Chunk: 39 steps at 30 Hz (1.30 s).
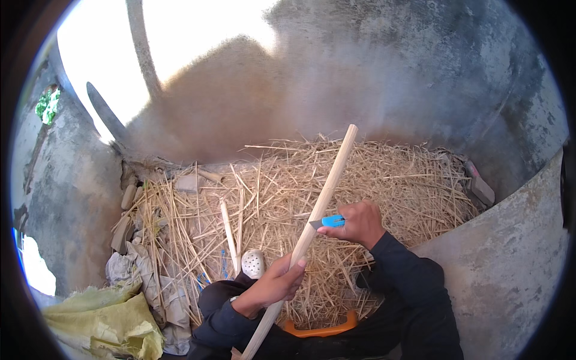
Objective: The person sits on a straw-covered floor and uses a small blue utility knife to shave the surface of a long bamboo pole. They hold the pole with their left hand and scrape along its length with the knife in their right hand, removing thin strips of material.
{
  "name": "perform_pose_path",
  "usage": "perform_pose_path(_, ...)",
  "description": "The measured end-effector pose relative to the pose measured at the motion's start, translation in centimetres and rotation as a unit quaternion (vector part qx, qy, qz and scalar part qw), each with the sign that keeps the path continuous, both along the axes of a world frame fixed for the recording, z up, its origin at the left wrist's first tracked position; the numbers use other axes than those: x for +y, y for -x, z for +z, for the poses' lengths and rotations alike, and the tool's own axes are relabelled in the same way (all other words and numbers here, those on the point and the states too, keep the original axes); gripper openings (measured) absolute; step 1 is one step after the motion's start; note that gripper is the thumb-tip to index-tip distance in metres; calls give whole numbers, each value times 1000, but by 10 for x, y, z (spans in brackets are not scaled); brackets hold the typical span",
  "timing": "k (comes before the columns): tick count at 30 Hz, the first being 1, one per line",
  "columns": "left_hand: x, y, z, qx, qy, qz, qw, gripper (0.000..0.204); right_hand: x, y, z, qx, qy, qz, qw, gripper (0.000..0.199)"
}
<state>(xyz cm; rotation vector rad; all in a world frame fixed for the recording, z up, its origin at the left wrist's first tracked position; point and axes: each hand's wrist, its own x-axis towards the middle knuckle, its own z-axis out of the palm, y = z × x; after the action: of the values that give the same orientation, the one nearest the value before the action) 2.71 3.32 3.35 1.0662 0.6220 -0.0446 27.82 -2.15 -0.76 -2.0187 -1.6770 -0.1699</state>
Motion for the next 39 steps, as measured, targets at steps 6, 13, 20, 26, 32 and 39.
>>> perform_pose_path(6,-10,6,-8,11,7,-59,998,31,2,-84,-3,94,56,-167,980,79)
perform_pose_path(13,-4,22,-4,12,-43,-10,999,33,-7,19,12,31,16,42,999,79)
perform_pose_path(20,-3,17,-10,24,-22,-24,999,32,4,-39,-7,75,74,-117,988,77)
perform_pose_path(26,-4,17,-6,24,-45,9,999,30,-7,20,9,41,46,54,997,74)
perform_pose_path(32,-3,3,-3,17,-6,5,1000,31,10,-16,7,22,14,-72,997,78)
perform_pose_path(39,-7,7,-8,14,-18,7,1000,30,-4,3,10,61,55,-24,996,77)
